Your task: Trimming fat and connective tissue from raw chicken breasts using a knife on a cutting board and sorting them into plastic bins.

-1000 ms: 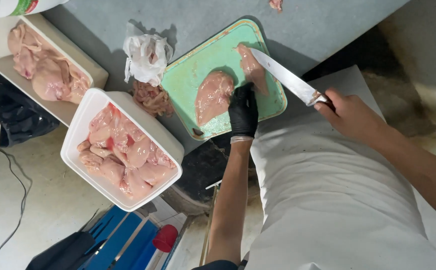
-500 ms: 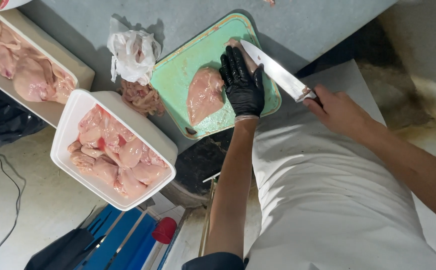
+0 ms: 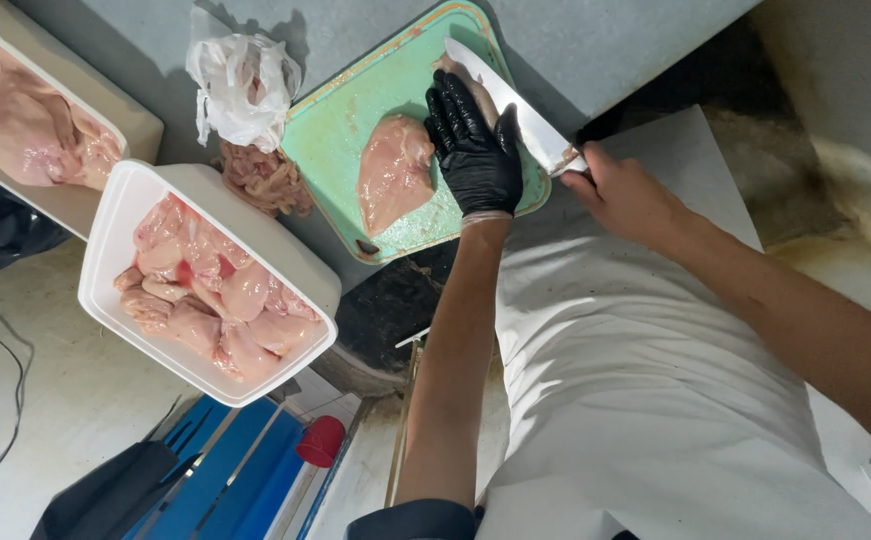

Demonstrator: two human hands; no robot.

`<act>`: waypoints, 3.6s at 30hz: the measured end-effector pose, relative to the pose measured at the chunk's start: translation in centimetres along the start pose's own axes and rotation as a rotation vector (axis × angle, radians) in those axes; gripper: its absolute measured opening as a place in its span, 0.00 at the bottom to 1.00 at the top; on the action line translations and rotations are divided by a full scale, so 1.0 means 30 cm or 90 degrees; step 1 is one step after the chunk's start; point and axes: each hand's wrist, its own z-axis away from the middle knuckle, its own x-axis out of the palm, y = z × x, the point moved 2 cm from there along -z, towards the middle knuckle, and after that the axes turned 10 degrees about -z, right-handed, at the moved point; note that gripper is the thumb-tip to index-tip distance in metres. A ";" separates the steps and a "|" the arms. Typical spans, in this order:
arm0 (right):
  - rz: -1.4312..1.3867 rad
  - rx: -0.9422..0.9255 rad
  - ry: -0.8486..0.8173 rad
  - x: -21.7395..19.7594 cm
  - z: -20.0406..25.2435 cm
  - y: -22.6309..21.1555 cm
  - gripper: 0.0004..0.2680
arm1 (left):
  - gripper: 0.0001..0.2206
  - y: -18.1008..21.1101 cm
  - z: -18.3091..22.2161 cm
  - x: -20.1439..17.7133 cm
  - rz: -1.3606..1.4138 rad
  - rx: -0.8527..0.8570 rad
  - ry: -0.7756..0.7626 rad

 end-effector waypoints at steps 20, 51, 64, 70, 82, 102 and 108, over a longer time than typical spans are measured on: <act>0.028 0.073 -0.110 -0.082 0.191 0.039 0.12 | 0.36 0.006 0.002 0.007 0.042 0.000 -0.040; 0.131 0.042 -0.039 -0.152 0.243 -0.035 0.12 | 0.10 -0.134 -0.100 -0.150 0.502 -0.231 -0.235; 0.172 0.031 -0.037 -0.116 0.253 -0.028 0.11 | 0.10 -0.138 -0.096 -0.102 0.560 -0.210 -0.188; 0.193 -0.006 0.008 -0.039 0.193 0.000 0.12 | 0.09 -0.126 -0.105 -0.115 0.557 -0.178 -0.159; 0.086 0.005 0.083 -0.162 0.289 -0.026 0.11 | 0.35 -0.135 -0.162 -0.014 0.421 -0.283 -0.164; 0.109 0.086 0.116 -0.142 0.333 -0.189 0.14 | 0.23 -0.846 -0.230 -0.498 0.917 -0.259 0.090; 0.162 0.068 0.139 -0.072 0.290 -0.191 0.16 | 0.26 -1.518 -0.476 -0.753 0.436 -0.438 0.401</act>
